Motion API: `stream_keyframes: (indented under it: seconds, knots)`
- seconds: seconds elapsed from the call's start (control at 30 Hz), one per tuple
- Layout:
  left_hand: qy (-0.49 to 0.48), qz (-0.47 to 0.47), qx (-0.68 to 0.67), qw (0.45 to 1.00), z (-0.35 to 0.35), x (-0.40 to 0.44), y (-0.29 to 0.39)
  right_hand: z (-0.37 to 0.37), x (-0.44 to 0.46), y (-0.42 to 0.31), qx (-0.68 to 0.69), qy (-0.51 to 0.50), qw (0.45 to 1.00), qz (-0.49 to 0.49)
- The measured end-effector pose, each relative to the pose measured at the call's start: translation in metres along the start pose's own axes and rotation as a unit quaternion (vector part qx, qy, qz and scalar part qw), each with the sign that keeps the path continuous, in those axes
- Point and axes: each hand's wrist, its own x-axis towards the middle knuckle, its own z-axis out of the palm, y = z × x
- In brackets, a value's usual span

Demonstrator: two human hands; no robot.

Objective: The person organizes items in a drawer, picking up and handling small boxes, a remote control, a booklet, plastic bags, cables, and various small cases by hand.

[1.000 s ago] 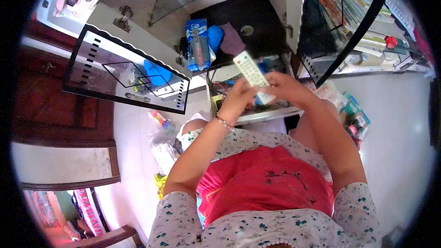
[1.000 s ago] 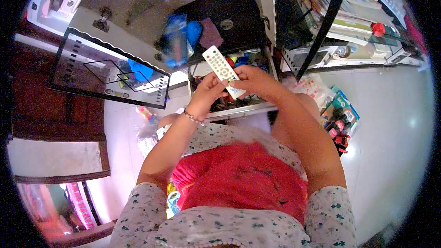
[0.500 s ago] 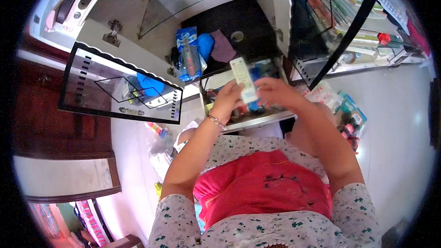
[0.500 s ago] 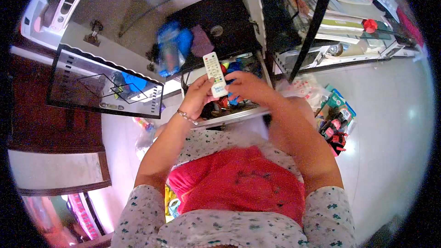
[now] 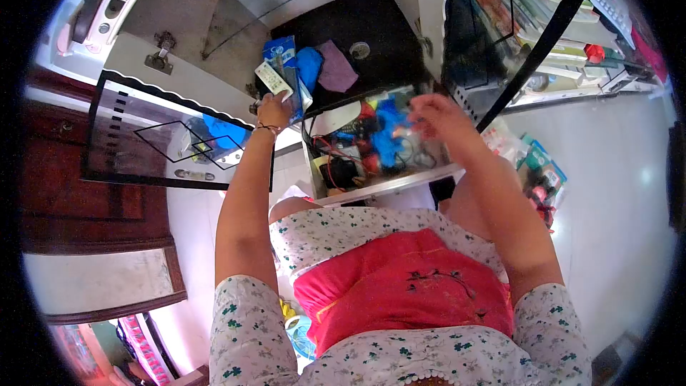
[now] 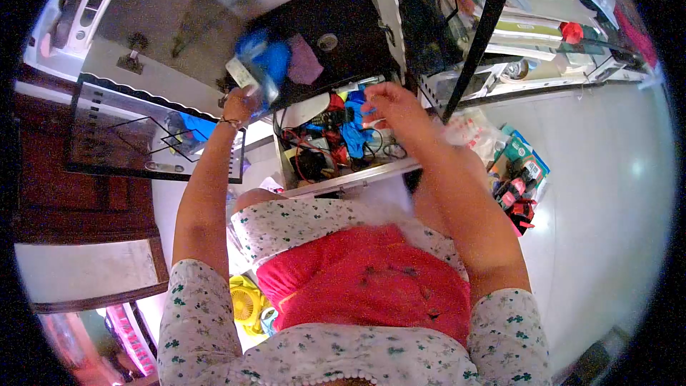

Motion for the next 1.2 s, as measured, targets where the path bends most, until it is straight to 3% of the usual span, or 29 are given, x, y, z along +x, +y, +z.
stream_keyframes:
  seconds: [0.1, 0.17, 0.23, 0.27, 0.3, 0.33, 0.37, 0.4, 0.43, 0.6, 0.7, 0.77, 0.8, 0.87, 0.9, 0.97, 1.0, 1.07, 1.2]
  knots:
    - [0.006, 0.027, 0.017, 0.999, 0.013, -0.011, 0.006, -0.007, -0.006, -0.011, 0.048, 0.034, 0.998, 0.009]
    - [0.196, 0.074, 0.101, 0.973, 0.006, -0.023, 0.025, -0.011, -0.006, -0.011, 0.047, 0.056, 0.997, 0.014]
    - [0.247, 0.153, -0.002, 0.957, -0.012, -0.033, 0.069, -0.015, -0.005, -0.011, 0.083, 0.081, 0.993, 0.018]
    - [0.241, 0.221, -0.023, 0.945, -0.010, -0.039, 0.085, -0.018, -0.004, -0.010, 0.093, 0.077, 0.993, 0.007]
    - [0.170, 0.241, -0.035, 0.955, -0.001, -0.046, 0.101, -0.018, -0.004, -0.010, 0.093, 0.079, 0.993, 0.012]
    - [0.151, 0.355, -0.120, 0.915, 0.018, -0.065, 0.138, -0.019, -0.005, -0.011, 0.092, 0.081, 0.992, 0.013]
    - [0.049, 0.374, -0.121, 0.918, 0.034, -0.067, 0.153, -0.020, -0.004, -0.012, 0.092, 0.081, 0.992, 0.009]
    - [0.054, 0.384, -0.143, 0.911, 0.035, -0.066, 0.156, -0.019, -0.005, -0.014, 0.093, 0.081, 0.992, 0.010]
    - [-0.037, 0.399, -0.187, 0.897, 0.077, -0.079, 0.173, -0.022, -0.005, -0.013, 0.083, 0.083, 0.993, 0.011]
    - [-0.133, 0.365, -0.145, 0.910, 0.142, -0.097, 0.215, -0.018, -0.009, -0.020, 0.076, 0.094, 0.992, 0.025]
    - [-0.210, 0.292, -0.186, 0.914, 0.210, -0.093, 0.226, -0.021, -0.009, -0.021, 0.060, 0.117, 0.990, 0.047]
    - [-0.257, 0.184, -0.197, 0.928, 0.239, -0.085, 0.233, -0.027, -0.006, -0.017, 0.048, 0.104, 0.992, 0.045]
    - [-0.257, 0.184, -0.198, 0.928, 0.246, -0.082, 0.230, -0.027, -0.009, -0.017, 0.047, 0.104, 0.992, 0.045]
    - [-0.138, 0.278, -0.026, 0.950, 0.268, -0.076, 0.225, -0.028, -0.006, -0.016, 0.079, 0.100, 0.991, 0.041]
    - [-0.139, 0.278, -0.027, 0.950, 0.257, -0.071, 0.223, -0.027, -0.008, -0.016, 0.079, 0.100, 0.991, 0.042]
    - [-0.334, 0.028, -0.174, 0.926, 0.231, -0.061, 0.231, -0.027, -0.006, -0.015, 0.065, 0.099, 0.992, 0.053]
    - [-0.334, 0.027, -0.175, 0.926, 0.230, -0.061, 0.229, -0.026, -0.007, -0.015, 0.064, 0.099, 0.992, 0.053]
    - [-0.228, 0.069, -0.166, 0.957, 0.236, -0.068, 0.230, -0.025, -0.005, -0.014, 0.063, 0.094, 0.992, 0.061]
    - [-0.250, 0.059, -0.172, 0.951, 0.231, -0.063, 0.231, -0.018, -0.005, -0.019, 0.070, 0.106, 0.990, 0.064]
